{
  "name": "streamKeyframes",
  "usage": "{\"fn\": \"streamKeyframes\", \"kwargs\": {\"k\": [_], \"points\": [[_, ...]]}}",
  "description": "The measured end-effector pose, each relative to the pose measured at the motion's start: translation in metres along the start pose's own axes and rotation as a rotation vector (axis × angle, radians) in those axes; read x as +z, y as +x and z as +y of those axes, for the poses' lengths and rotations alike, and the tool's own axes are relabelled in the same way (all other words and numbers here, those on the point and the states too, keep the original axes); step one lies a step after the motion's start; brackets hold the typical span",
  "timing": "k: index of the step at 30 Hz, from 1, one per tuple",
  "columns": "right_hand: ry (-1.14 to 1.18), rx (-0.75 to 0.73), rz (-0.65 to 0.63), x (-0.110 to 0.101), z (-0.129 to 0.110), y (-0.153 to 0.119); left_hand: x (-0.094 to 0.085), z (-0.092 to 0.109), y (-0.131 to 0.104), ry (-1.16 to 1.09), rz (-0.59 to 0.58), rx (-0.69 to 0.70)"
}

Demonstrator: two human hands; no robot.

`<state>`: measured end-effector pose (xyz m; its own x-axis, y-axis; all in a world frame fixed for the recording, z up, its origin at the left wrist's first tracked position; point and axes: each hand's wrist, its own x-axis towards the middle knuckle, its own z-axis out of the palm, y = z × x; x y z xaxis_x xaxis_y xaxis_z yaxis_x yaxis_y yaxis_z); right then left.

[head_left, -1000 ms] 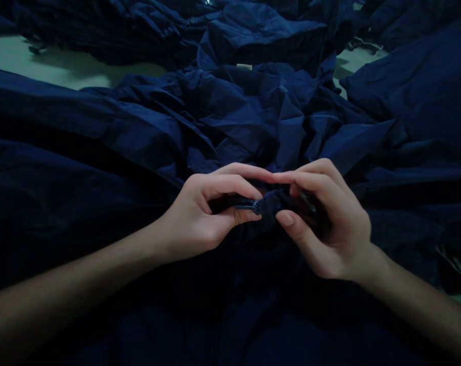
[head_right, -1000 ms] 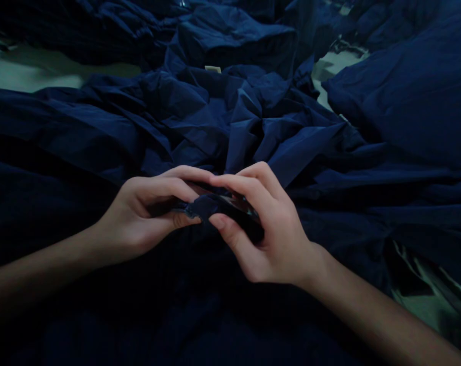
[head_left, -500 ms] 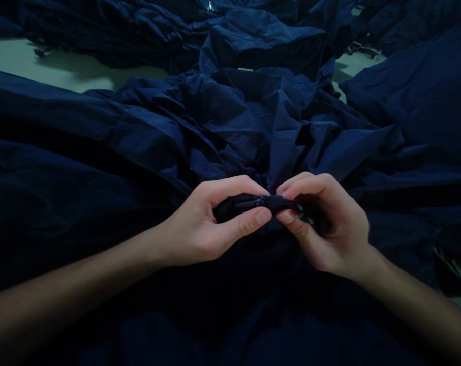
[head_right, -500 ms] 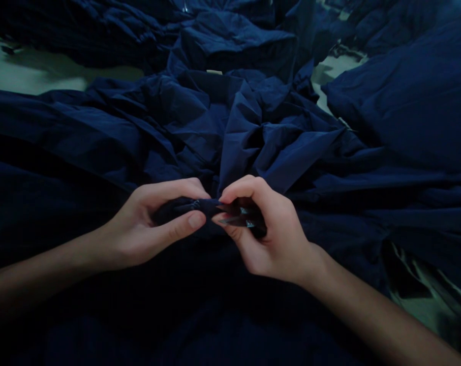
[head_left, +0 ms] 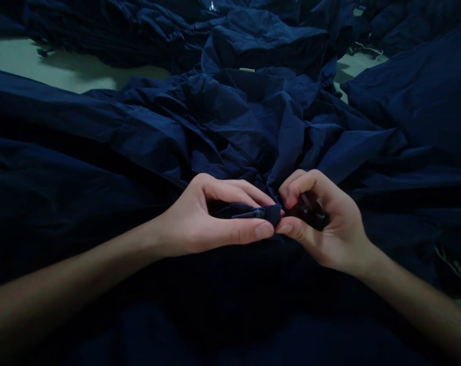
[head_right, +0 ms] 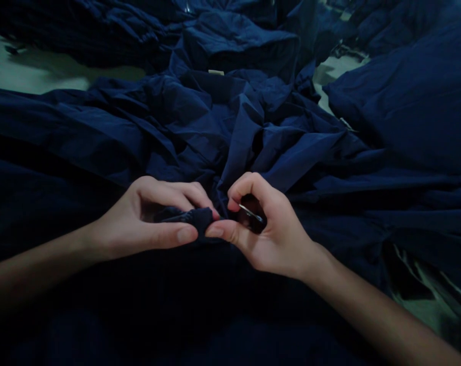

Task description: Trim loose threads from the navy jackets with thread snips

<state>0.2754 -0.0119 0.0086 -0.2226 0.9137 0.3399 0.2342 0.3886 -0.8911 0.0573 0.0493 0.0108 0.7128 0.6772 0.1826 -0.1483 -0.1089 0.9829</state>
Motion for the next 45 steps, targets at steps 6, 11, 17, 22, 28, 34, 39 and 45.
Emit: {"fn": "streamKeyframes", "kwargs": {"k": [6,11,17,22,28,34,39,45], "points": [[0.049,-0.163,0.074,-0.003,0.0,-0.01,0.003,-0.002,0.001,0.031,0.032,0.008],[-0.273,-0.378,0.032,-0.009,0.004,-0.001,0.002,-0.002,0.002,0.041,0.005,0.033],[-0.34,-0.503,0.047,-0.009,0.007,0.004,0.003,0.002,0.004,0.028,0.0,0.018],[-0.319,-0.521,0.056,-0.007,0.006,0.004,0.002,-0.001,0.004,0.028,-0.02,0.033],[-0.303,-0.529,0.052,-0.006,0.005,0.004,0.002,-0.003,0.003,0.041,-0.028,0.046],[-0.324,-0.529,0.056,-0.006,0.005,0.005,0.002,-0.003,0.003,0.014,-0.038,0.044],[-0.321,-0.536,0.067,-0.005,0.004,0.004,0.003,-0.001,0.004,0.052,-0.035,0.036],[-0.318,-0.513,0.083,-0.004,0.002,0.003,0.003,0.0,0.003,0.071,-0.033,0.021]]}}
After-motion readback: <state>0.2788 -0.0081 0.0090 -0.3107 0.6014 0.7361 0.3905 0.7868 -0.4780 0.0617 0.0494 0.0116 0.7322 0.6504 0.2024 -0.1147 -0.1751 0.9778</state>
